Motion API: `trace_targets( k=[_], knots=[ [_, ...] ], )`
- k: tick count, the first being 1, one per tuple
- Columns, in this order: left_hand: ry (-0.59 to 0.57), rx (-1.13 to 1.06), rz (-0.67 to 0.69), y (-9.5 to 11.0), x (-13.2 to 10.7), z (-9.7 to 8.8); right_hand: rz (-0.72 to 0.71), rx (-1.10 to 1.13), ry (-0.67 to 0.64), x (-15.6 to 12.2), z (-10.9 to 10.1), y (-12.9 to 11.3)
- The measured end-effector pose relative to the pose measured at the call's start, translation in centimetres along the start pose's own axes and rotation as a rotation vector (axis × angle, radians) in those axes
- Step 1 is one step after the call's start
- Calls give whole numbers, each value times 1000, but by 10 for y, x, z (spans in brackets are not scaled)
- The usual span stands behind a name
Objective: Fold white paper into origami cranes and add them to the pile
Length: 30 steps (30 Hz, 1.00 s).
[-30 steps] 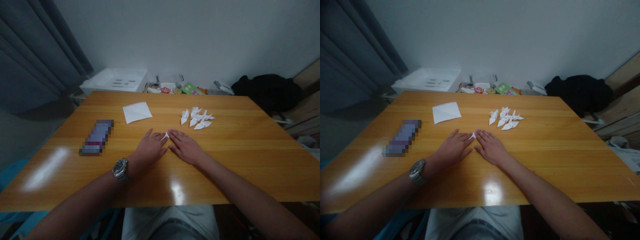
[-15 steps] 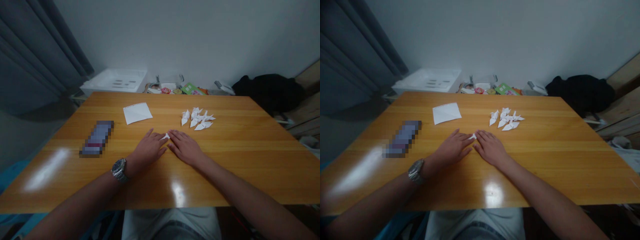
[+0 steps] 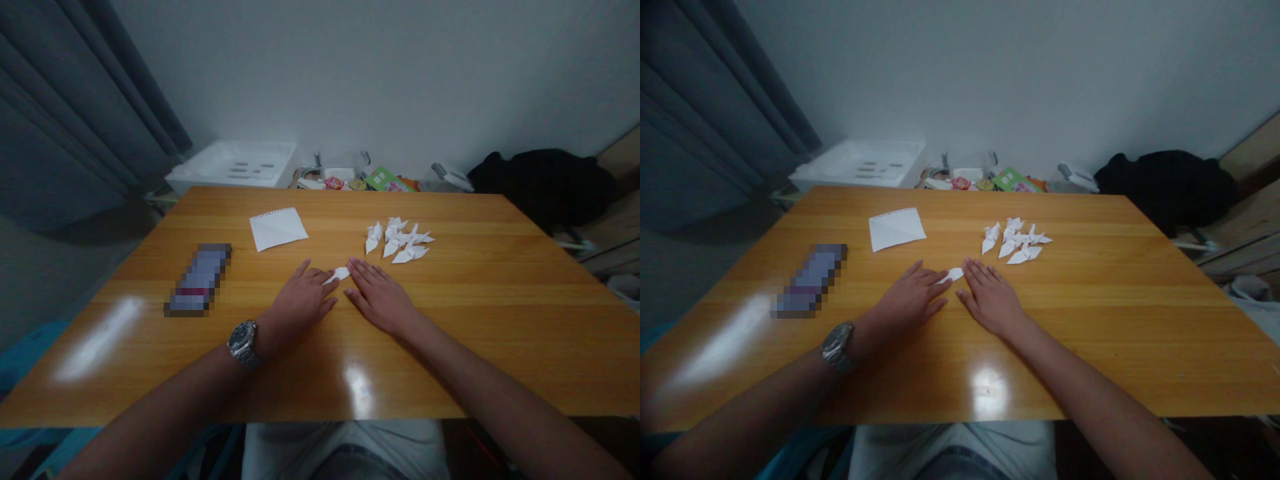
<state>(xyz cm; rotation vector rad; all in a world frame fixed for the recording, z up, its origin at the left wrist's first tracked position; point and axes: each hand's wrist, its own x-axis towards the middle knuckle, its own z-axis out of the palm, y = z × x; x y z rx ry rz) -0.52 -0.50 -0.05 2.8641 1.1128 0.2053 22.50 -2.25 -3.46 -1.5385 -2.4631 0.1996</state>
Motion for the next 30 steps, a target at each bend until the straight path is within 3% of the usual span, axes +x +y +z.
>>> trace_targets(
  k=[13, 19, 30],
  knots=[
    [124, -137, -58, -10, 15, 7, -88, 64, 112, 5, -2, 14],
    [113, -123, -55, -12, 16, 8, -127, 77, 157, 4, 1, 19],
    [139, -236, -75, -6, 14, 9, -65, 353, 238, 8, -7, 13]
  ],
)
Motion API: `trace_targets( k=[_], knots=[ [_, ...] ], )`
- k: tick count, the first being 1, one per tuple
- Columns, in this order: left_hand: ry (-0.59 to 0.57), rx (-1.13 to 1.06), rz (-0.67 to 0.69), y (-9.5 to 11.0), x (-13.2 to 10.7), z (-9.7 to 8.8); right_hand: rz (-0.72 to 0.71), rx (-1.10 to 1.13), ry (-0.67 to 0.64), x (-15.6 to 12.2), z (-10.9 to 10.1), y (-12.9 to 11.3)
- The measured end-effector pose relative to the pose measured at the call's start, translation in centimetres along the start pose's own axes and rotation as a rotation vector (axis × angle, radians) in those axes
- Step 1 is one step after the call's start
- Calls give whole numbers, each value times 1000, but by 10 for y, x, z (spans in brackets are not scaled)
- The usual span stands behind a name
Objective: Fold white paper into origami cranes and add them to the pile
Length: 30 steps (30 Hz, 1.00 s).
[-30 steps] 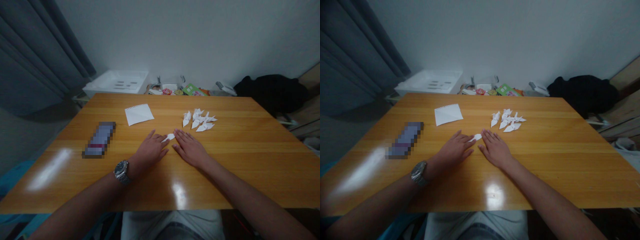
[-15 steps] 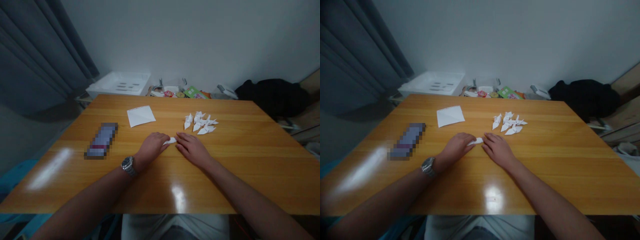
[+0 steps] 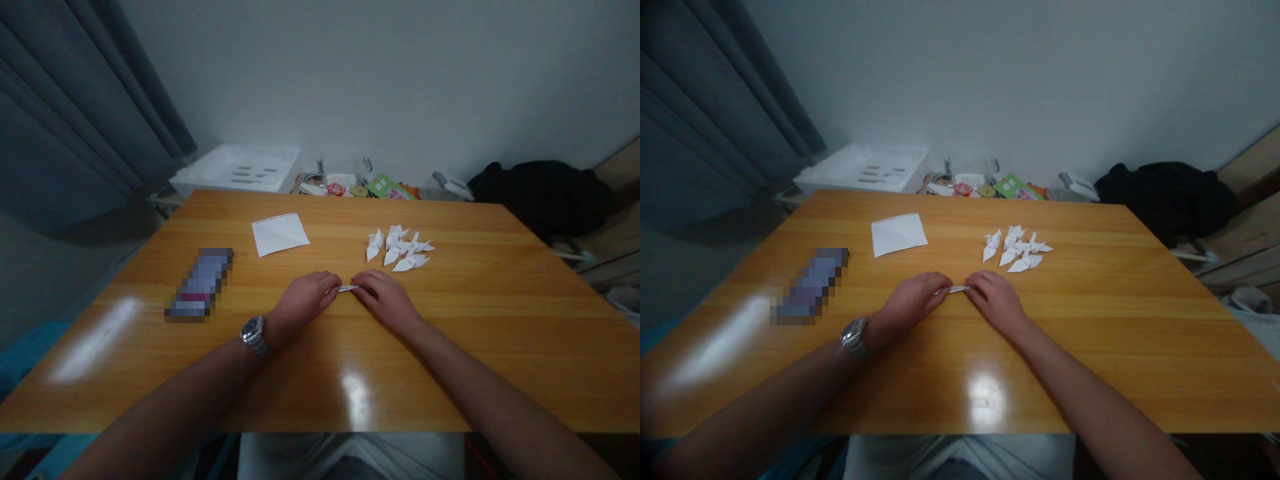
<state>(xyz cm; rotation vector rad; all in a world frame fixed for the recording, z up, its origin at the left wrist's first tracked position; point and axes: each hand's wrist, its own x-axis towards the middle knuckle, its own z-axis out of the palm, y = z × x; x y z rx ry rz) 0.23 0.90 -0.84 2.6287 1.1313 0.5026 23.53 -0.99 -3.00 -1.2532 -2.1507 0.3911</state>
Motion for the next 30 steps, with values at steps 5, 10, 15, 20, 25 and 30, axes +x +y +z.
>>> trace_targets(
  k=[5, 10, 15, 20, 25, 30],
  knots=[
    [46, -91, 43, 1, -1, -4, 65, 70, 3, 0, -6, -4],
    [39, -150, 59, -1, -2, -4, 121, 204, -9, 0, -8, -5],
    [-28, -196, 86, -1, -2, 0, 184, 259, -53, 0, -5, -3],
    [-31, -201, 43, -4, -1, 4, 198, 303, -27, -2, 2, 2],
    [13, -171, -70, -8, 2, 3, 50, 130, 19, -4, 3, -2],
    [-22, -137, -21, -6, 0, 2, -148, -40, -106, -3, 3, -7]
  ],
)
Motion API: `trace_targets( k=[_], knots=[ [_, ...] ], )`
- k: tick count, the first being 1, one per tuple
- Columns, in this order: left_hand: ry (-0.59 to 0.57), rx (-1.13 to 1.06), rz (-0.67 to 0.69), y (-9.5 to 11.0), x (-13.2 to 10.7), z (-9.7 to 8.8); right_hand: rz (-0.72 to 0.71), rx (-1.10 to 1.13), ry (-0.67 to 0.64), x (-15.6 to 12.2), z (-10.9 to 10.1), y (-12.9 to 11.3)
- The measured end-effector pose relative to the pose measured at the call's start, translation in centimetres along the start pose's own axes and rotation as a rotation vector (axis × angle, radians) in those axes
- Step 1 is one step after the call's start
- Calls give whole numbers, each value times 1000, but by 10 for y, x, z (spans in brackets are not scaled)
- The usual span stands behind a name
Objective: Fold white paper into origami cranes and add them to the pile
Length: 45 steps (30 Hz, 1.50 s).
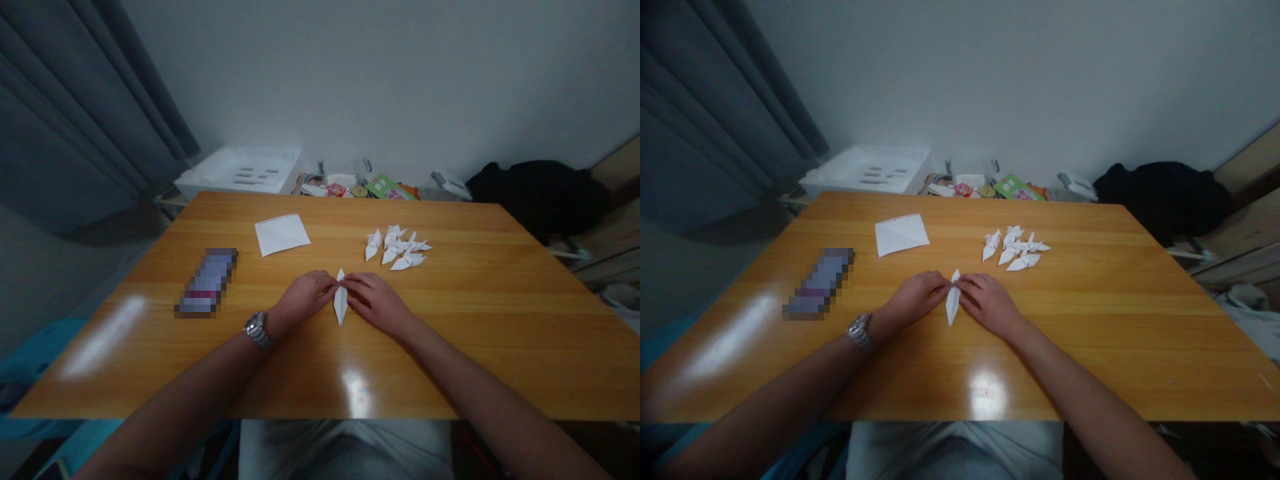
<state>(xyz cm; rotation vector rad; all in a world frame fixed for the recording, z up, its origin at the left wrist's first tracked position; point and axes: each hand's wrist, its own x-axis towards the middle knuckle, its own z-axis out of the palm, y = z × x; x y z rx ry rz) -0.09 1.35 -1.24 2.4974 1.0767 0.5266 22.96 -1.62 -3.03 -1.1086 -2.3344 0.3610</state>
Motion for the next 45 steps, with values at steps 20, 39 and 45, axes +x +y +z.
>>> trace_targets(
  k=[20, 39, 45],
  knots=[
    [-94, -16, 113, -11, -6, -3, -189, -206, 30, -5, 8, 3],
    [1, 238, 205, 1, -20, 4, 15, 214, 123, -4, 15, 0],
    [30, 280, 229, 2, -20, 8, -14, 198, 105, -2, 14, 1]
  ],
)
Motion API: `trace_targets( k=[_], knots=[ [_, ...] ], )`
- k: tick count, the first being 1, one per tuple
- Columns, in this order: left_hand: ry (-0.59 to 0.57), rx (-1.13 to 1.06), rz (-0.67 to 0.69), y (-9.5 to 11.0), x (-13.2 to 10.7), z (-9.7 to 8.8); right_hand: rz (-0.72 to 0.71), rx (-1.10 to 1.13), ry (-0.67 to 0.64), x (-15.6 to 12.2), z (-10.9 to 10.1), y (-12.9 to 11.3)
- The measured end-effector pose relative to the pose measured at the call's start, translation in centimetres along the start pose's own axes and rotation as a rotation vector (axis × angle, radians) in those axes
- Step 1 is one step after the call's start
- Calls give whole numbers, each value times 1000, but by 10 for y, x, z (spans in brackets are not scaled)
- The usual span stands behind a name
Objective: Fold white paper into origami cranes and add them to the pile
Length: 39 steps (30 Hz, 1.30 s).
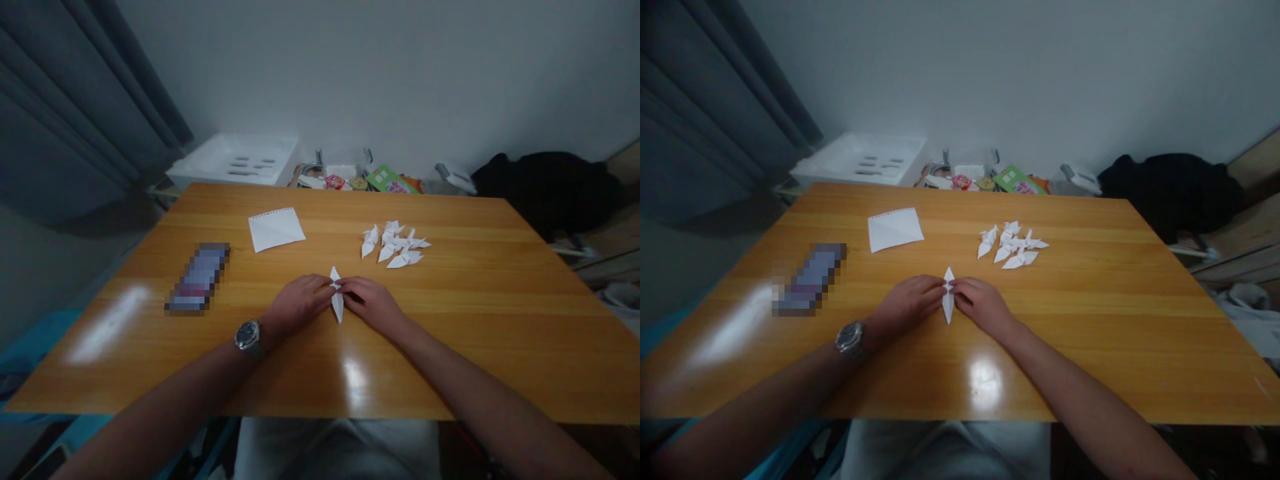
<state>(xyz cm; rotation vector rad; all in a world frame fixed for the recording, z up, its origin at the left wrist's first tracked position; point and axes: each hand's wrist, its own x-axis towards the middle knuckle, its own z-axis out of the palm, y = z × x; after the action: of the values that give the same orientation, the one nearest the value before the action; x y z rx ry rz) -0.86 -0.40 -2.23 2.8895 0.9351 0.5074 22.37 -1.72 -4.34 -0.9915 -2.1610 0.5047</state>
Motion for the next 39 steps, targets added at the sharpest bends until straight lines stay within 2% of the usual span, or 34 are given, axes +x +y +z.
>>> trace_targets(
  k=[8, 17, 23, 27, 36, 39],
  knots=[
    [-34, 25, -9, 0, 0, 1, -47, -204, -98, 0, -1, -2],
    [-48, -126, -88, 0, 2, -2, -14, -111, -48, 1, -4, -2],
    [67, -321, -160, -1, 7, 5, 60, -5, 3, 4, -4, -5],
    [115, -318, -175, -2, 10, 8, 79, 0, -4, 4, -3, -5],
    [92, -339, -197, -4, 12, 10, 142, -14, -11, 6, -4, -10],
    [86, -359, -230, -3, 13, 10, 221, 14, 25, 5, -2, -7]
  ],
)
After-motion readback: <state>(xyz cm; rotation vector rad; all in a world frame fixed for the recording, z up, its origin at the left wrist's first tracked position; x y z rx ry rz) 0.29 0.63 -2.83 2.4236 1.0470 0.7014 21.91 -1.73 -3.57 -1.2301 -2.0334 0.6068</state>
